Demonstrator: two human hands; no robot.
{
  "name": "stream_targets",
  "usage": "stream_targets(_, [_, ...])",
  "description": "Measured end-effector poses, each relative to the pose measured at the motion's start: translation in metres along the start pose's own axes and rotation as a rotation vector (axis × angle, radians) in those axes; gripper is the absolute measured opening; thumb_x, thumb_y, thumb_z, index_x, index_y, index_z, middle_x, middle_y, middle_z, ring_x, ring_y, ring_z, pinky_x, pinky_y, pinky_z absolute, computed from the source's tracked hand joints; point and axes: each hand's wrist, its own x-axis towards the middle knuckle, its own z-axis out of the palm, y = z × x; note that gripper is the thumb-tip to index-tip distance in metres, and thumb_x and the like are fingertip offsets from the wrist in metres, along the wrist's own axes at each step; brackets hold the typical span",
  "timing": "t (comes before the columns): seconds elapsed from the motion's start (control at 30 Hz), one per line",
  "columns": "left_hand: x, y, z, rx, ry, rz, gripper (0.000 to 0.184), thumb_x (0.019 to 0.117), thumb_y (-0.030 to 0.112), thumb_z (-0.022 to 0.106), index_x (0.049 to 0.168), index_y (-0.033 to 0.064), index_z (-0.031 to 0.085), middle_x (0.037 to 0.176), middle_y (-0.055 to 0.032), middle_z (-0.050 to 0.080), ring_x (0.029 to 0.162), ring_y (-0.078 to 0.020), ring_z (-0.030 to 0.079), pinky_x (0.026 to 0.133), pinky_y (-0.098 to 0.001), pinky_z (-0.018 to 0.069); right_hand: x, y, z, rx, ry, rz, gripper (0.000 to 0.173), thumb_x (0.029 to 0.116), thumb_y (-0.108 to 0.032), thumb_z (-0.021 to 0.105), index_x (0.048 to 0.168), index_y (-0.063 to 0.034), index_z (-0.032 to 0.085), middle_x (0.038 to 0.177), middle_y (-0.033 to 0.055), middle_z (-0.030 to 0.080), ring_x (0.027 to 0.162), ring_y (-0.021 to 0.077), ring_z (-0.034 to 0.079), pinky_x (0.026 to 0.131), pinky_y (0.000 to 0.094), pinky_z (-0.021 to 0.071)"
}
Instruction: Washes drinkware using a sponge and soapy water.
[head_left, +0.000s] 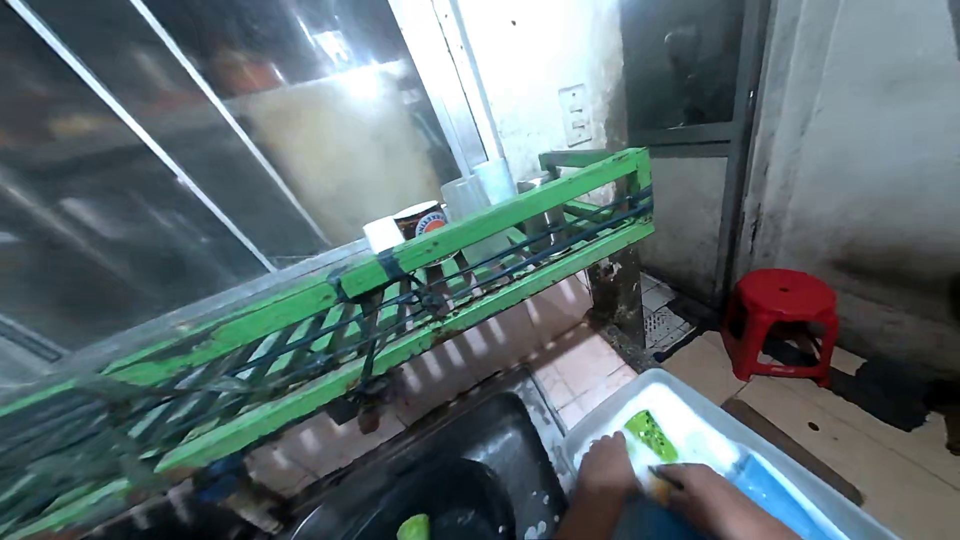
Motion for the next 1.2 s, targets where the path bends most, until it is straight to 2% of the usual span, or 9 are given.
stream_targets(0.2, [-0.023,-0.011,0.001,-0.795,0.509,0.289,0.1,0.0751,0.023,0.085,0.158,0.0035,0.032,0.146,-0.0251,0.052,0.132,-0.0332,0.055,0.111,-0.0469,0.0461,-0.022,0.0,-0.024,0.675,0.138,0.165,0.039,0.1044,-0.016,0.052,0.141,-0.0065,0.06,0.139,0.0203,0.061,0.131,0.0328,0.057,0.111,0.0531,0.0428])
stream_targets(0.4, [-0.05,0.022,0.001,-1.894,0.735,0.09,0.043,0.1043,0.019,0.055,0.14,-0.0024,0.046,0.115,-0.0221,0.064,0.097,-0.0263,0.067,0.084,-0.0432,0.0587,-0.056,-0.075,0.015,1.249,0.412,-0.205,0.051,0.1046,-0.024,0.044,0.149,-0.0006,0.046,0.132,0.016,0.063,0.116,0.0203,0.065,0.099,0.0414,0.055])
stream_targets(0.47, [-0.063,0.022,-0.008,-1.948,0.598,0.11,0.038,0.1085,0.023,0.047,0.136,-0.0027,0.05,0.111,-0.0187,0.065,0.095,-0.0221,0.066,0.083,-0.0398,0.0581,-0.058,-0.086,0.028,0.927,0.491,-0.285,0.053,0.1052,-0.018,0.044,0.151,0.0078,0.042,0.145,0.0257,0.055,0.132,0.0284,0.057,0.111,0.0441,0.0462])
stream_targets(0.57, [-0.077,0.029,-0.013,-1.979,0.491,0.097,0.039,0.1058,0.018,0.052,0.14,0.0011,0.043,0.111,-0.0172,0.065,0.094,-0.0213,0.067,0.08,-0.0382,0.0587,-0.033,-0.062,0.04,0.101,0.759,-0.534,0.026,0.0967,-0.009,0.054,0.102,0.0123,0.069,0.107,0.0279,0.071,0.107,0.0417,0.07,0.094,0.0571,0.0546])
stream_targets(0.63, [-0.08,0.038,-0.012,-1.969,0.513,-0.017,0.06,0.1014,0.013,0.062,0.152,0.0059,0.03,0.126,-0.022,0.06,0.107,-0.0284,0.065,0.089,-0.0448,0.0567,-0.027,-0.055,0.019,-0.116,0.462,-0.448,0.033,0.1014,-0.016,0.049,0.113,0.0068,0.07,0.12,0.0242,0.07,0.122,0.0395,0.063,0.111,0.0606,0.0393])
stream_targets(0.7, [-0.075,0.038,-0.007,-1.997,0.571,-0.036,0.06,0.1021,0.016,0.062,0.153,0.0062,0.03,0.127,-0.0231,0.06,0.108,-0.0309,0.064,0.09,-0.0475,0.056,-0.021,-0.061,-0.001,0.193,0.197,-0.283,0.039,0.1049,-0.013,0.043,0.132,0.0089,0.061,0.135,0.0225,0.063,0.135,0.0295,0.054,0.122,0.0479,0.029])
stream_targets(0.83, [-0.074,0.019,-0.01,-2.199,0.483,0.339,0.037,0.1094,0.033,0.039,0.131,0.005,0.049,0.096,-0.0145,0.067,0.083,-0.023,0.07,0.071,-0.0414,0.0617,-0.042,-0.106,-0.004,1.285,0.371,-0.078,0.022,0.1035,-0.012,0.048,0.108,-0.0029,0.067,0.095,0.0082,0.07,0.087,0.0156,0.068,0.078,0.0374,0.0588])
stream_targets(1.03, [-0.079,0.029,-0.01,-1.941,0.589,0.022,0.048,0.1023,0.02,0.061,0.143,0.0015,0.043,0.115,-0.0211,0.064,0.097,-0.0274,0.067,0.083,-0.0434,0.0581,-0.018,-0.072,0.02,-0.121,0.472,-0.417,0.044,0.1047,-0.024,0.042,0.133,0.0016,0.064,0.131,0.0185,0.069,0.134,0.0333,0.058,0.125,0.0661,0.0117])
stream_targets(1.2, [-0.08,0.029,0.011,-2.017,0.598,0.075,0.05,0.1065,0.028,0.052,0.149,0.0035,0.04,0.129,-0.0195,0.061,0.11,-0.0256,0.064,0.092,-0.0427,0.0556,-0.033,-0.092,0.002,0.806,0.226,-0.077,0.028,0.1035,-0.01,0.045,0.124,0.0036,0.06,0.107,0.0146,0.065,0.098,0.0188,0.063,0.088,0.0395,0.0525])
